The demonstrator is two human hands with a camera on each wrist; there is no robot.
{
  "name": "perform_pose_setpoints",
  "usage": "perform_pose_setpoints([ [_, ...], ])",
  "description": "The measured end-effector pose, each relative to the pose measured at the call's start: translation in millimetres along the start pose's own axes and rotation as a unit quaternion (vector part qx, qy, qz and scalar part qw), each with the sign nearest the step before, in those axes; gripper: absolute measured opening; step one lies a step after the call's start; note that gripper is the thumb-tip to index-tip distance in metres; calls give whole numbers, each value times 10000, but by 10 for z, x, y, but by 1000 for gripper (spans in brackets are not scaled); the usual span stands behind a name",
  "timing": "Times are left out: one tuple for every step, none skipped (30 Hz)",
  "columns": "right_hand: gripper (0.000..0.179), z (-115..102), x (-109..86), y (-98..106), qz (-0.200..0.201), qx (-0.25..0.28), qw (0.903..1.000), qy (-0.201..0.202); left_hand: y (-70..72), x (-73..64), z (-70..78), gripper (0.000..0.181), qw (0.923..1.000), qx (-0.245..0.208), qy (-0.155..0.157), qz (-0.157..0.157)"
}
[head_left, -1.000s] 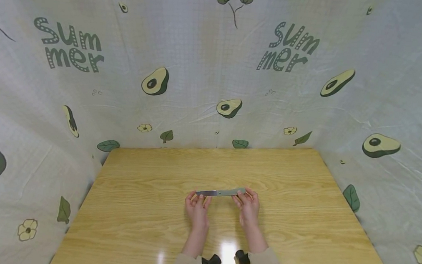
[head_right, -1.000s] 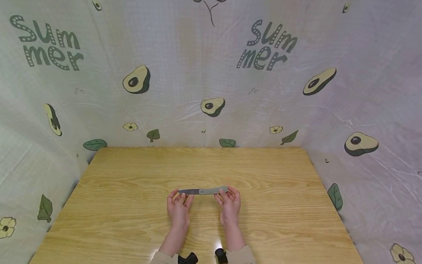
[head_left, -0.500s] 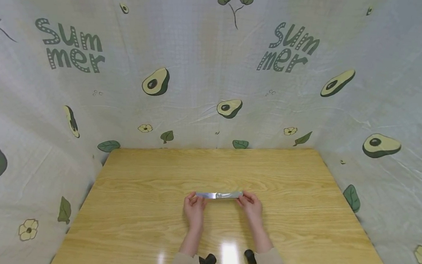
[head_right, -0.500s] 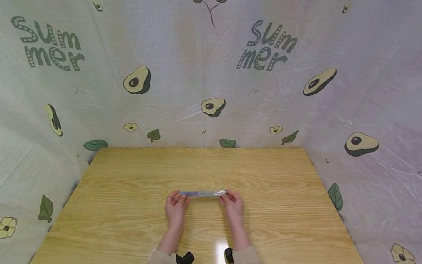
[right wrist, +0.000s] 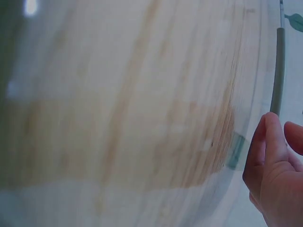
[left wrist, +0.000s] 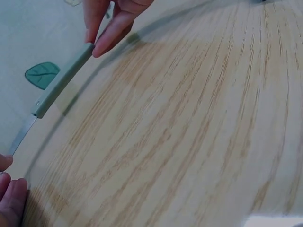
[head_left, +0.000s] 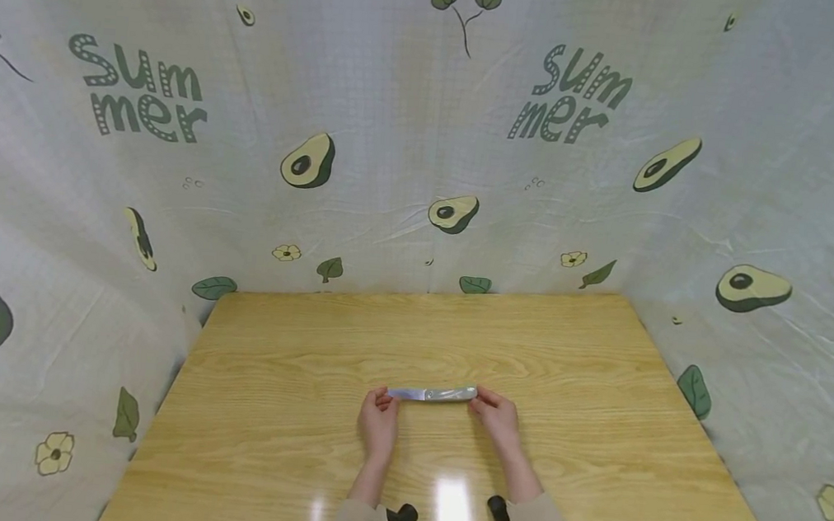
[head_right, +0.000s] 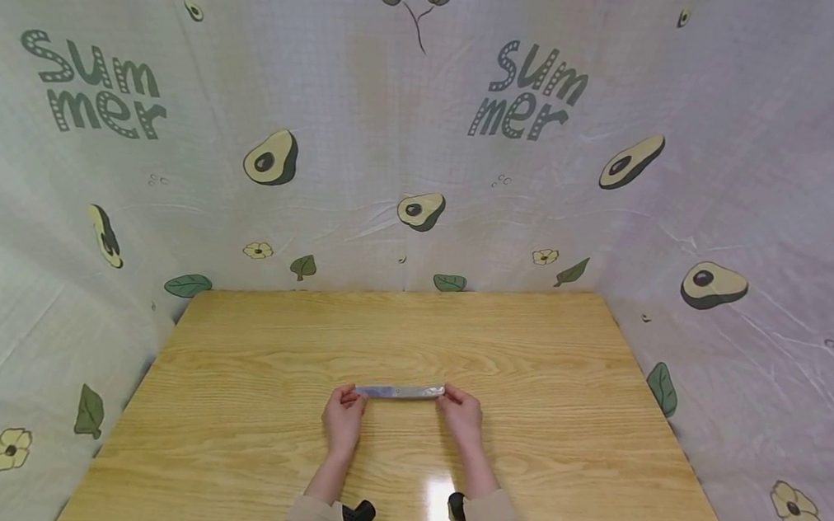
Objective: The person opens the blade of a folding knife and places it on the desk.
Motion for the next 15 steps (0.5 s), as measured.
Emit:
perform_pose_setpoints([
  [38, -1, 1, 3, -20, -58, 10000, -5, 3, 5, -2, 23, 10000, 63, 4, -19],
  [38, 0, 0, 7, -43, -136, 9999, -8, 6, 10, -2, 23, 9999, 117, 15, -50],
  [38, 2, 2, 12, -59, -231, 9997, 0, 8, 12, 0, 23, 9998, 183, 24, -86],
  [38, 4, 2, 17, -72, -325, 9994, 11, 11, 13, 3, 23, 9996, 248, 20, -125],
  [37, 8, 2, 22, -78, -436, 9990, 18, 15, 13, 8, 24, 9994, 304, 32, -165],
  [37, 9, 1, 26, -84, -510, 9987, 20, 18, 13, 14, 25, 9991, 367, 52, -205],
  [37, 10, 2, 31, -96, -546, 9985, 10, 20, 15, 18, 25, 9988, 433, 44, -238],
  [37, 14, 4, 35, -104, -574, 9983, 2, 21, 17, 23, 25, 9983, 517, 24, -266],
  [37, 16, 5, 39, -116, -598, 9981, -7, 24, 19, 26, 26, 9978, 594, 9, -289],
  [37, 18, 6, 42, -134, -610, 9980, -24, 25, 23, 30, 26, 9973, 666, -7, -314],
  [37, 20, 7, 44, -143, -628, 9979, -36, 29, 25, 35, 27, 9967, 734, -7, -348],
  [37, 20, 9, 47, -155, -642, 9978, -37, 33, 29, 42, 27, 9958, 830, -51, -388],
  [37, 23, 12, 48, -154, -664, 9977, -43, 36, 35, 52, 28, 9946, 928, -92, -445],
  [37, 25, 13, 49, -151, -701, 9974, -40, 39, 38, 65, 29, 9935, 1015, -90, -516],
  [37, 23, 13, 52, -150, -737, 9972, -40, 42, 42, 77, 31, 9920, 1101, -87, -603],
])
Point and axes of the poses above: each hand's wrist, its own x-axis towards the middle knuckle, its own y-axis out of the back of the hand, z = x × y, the point moved 1 cm from there along x, towards the middle knuckle, and after that the axes turned 12 degrees about -x, right-handed, at the moved point
